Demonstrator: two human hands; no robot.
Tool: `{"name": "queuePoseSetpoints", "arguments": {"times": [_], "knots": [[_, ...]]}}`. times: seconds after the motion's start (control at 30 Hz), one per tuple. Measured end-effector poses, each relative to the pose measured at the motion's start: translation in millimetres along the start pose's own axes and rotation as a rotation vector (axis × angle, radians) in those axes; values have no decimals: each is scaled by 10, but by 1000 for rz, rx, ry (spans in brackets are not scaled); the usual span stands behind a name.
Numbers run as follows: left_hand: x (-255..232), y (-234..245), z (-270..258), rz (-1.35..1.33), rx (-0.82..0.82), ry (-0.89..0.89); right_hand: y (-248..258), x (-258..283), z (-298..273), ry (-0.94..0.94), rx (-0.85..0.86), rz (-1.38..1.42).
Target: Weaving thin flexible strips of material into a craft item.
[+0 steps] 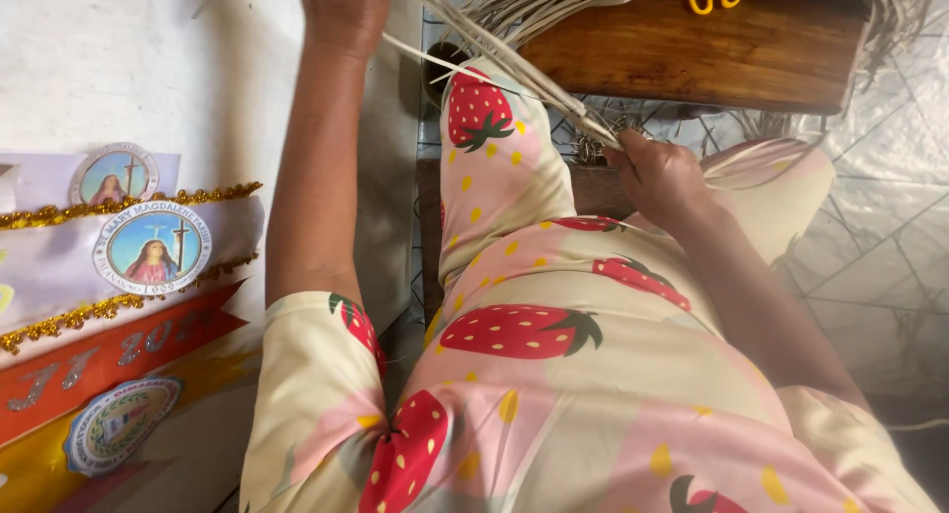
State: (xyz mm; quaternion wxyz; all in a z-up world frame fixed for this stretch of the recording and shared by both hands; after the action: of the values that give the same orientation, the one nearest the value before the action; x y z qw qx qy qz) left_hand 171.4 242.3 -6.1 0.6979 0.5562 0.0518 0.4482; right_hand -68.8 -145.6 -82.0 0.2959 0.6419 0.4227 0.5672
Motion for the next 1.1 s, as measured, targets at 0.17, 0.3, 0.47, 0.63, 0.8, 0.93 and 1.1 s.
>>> {"name": "queuePoseSetpoints", "arguments": {"times": [0.17, 0.3, 0.47, 0.63, 0.8, 0.93, 1.1], "knots": [[-27, -1136, -1252, 13, 47, -7, 164, 187, 3, -21, 268, -130], [-229, -1338, -2043, -504, 964, 392, 475, 332, -64, -151, 611, -18], [-138, -612, -1407, -873, 1035, 839, 620, 532, -54, -194, 699, 292], [-200, 0, -673, -824, 635, 699, 286, 573, 57, -193, 568, 639], [-386, 557, -358, -732, 258, 566, 198, 760, 98, -136, 615, 815], [-731, 931, -278, -642, -14, 440, 274, 997, 166, -362, 696, 789], [-1399, 1315, -316, -976, -46, 284, 240, 1090, 208, -292, 653, 463]]}}
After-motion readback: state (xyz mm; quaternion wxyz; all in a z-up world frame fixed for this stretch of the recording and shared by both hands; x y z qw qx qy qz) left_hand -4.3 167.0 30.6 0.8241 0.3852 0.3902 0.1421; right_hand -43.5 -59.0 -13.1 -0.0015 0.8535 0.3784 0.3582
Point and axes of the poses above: each hand's wrist, its own z-axis towards the middle knuckle, its own y-axis out of the back of the hand, x = y × z, the point moved 2 cm from there along z, towards the middle knuckle, and after that the axes turned 5 degrees about -y, right-handed, at the moved point
